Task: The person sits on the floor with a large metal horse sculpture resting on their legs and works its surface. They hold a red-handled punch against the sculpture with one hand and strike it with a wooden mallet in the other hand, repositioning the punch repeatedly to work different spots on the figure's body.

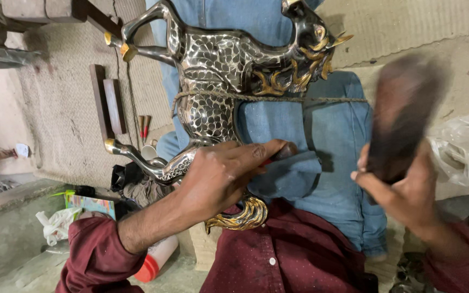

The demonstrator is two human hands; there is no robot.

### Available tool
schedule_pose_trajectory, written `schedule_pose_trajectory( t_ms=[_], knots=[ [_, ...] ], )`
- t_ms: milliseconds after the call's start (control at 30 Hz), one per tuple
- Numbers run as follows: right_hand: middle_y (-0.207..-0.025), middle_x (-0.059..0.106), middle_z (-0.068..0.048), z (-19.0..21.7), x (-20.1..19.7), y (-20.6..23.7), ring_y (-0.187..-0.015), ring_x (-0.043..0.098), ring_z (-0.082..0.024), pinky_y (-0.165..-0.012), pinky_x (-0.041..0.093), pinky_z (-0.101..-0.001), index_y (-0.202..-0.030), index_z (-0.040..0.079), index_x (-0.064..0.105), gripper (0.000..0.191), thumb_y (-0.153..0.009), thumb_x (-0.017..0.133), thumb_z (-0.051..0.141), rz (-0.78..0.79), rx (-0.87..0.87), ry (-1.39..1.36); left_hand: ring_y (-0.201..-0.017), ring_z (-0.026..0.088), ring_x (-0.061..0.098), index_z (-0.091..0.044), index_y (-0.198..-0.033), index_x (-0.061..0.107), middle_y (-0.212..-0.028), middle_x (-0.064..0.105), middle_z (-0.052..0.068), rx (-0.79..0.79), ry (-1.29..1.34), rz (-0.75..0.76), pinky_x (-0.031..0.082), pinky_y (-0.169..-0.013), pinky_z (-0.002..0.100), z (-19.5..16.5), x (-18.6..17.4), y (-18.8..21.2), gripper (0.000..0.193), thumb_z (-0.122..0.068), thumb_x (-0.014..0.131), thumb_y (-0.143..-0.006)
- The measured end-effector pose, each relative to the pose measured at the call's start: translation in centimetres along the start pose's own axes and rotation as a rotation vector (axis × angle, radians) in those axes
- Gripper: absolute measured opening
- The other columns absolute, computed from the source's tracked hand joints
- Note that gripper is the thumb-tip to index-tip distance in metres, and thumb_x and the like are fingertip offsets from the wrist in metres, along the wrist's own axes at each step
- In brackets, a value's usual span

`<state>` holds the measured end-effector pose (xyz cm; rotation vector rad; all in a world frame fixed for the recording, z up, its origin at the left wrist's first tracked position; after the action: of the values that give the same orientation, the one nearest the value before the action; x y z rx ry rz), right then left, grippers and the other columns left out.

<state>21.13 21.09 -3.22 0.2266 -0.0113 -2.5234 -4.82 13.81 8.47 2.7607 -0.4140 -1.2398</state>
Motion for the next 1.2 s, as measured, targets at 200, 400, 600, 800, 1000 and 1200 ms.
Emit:
schedule_pose_trajectory(
  t_ms=[200, 400, 600, 800, 1000, 1200],
  knots=[
    [-0.090, 0.065, -0.006, 0.6, 0.1, -1.7, -0.075, 0.065, -0.016, -0.070, 0.056, -0.0326, -0.126, 0.004, 0.055, 0.054, -0.077, 0.078, 0.001, 0.107, -0.028, 0.283, -0.089, 0.028, 0.073, -0.014, -0.144, 0.058, -0.104, 0.075, 0.007, 0.028, 0.000, -0.050, 0.058, -0.071, 0.039, -0.3, -0.2, -0.1, 0.065, -0.002, 0.076, -0.082],
    [-0.087, 0.069, -0.007, -1.1, 0.7, -0.2, -0.073, 0.067, -0.015, -0.067, 0.056, -0.0321, -0.124, 0.008, 0.059, 0.052, -0.076, 0.079, 0.001, 0.161, -0.009, 0.312, -0.091, 0.028, 0.073, -0.013, -0.145, 0.058, -0.110, 0.075, 0.007, 0.033, 0.016, -0.066, 0.060, -0.073, 0.037, -0.3, -0.3, 0.0, 0.067, 0.003, 0.072, -0.082],
    [-0.101, 0.071, -0.014, -0.9, 0.7, -0.4, -0.081, 0.070, -0.017, -0.069, 0.056, -0.0311, -0.141, 0.003, 0.055, 0.070, -0.074, 0.075, 0.000, 0.100, 0.001, 0.355, -0.094, 0.029, 0.073, -0.013, -0.142, 0.059, -0.109, 0.075, 0.007, 0.024, 0.015, -0.043, 0.059, -0.072, 0.038, -0.4, -0.2, 0.0, 0.067, 0.003, 0.072, -0.079],
    [-0.114, 0.067, -0.022, -0.3, 1.0, 0.1, -0.091, 0.069, -0.025, -0.072, 0.057, -0.0298, -0.145, 0.003, 0.046, 0.078, -0.073, 0.075, -0.002, 0.146, -0.026, 0.199, -0.090, 0.030, 0.072, -0.011, -0.139, 0.060, -0.111, 0.075, 0.009, 0.026, -0.010, -0.041, 0.057, -0.067, 0.039, -0.3, -0.2, -0.1, 0.060, 0.001, 0.076, -0.082],
    [-0.093, 0.067, -0.009, -2.6, 1.3, 2.3, -0.082, 0.067, -0.014, -0.075, 0.054, -0.0274, -0.131, -0.001, 0.049, 0.056, -0.084, 0.079, 0.000, -0.163, 0.058, 0.070, -0.113, 0.018, 0.073, -0.004, -0.136, 0.057, -0.128, 0.071, 0.010, -0.098, 0.425, -0.308, 0.066, -0.086, 0.029, 1.1, -2.8, 0.7, 0.047, 0.009, 0.069, -0.093],
    [-0.086, 0.066, -0.008, -5.4, 3.6, 3.3, -0.074, 0.064, -0.013, -0.070, 0.051, -0.0248, -0.102, 0.004, 0.059, 0.024, -0.094, 0.080, -0.003, -0.280, -0.029, -0.063, -0.099, 0.013, 0.077, -0.005, -0.139, 0.059, -0.123, 0.076, 0.007, -0.095, 0.314, -0.257, 0.064, -0.080, 0.026, 0.6, -1.7, 0.6, 0.050, 0.005, 0.074, -0.092]
  ],
)
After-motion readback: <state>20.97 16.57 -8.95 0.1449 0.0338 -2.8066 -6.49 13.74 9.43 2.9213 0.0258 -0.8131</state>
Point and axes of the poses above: each hand's wrist, its own y-axis away from the middle knuckle, its own x-axis out of the palm, z = x × y, the point moved 6 cm from there along -y, towards the middle knuckle
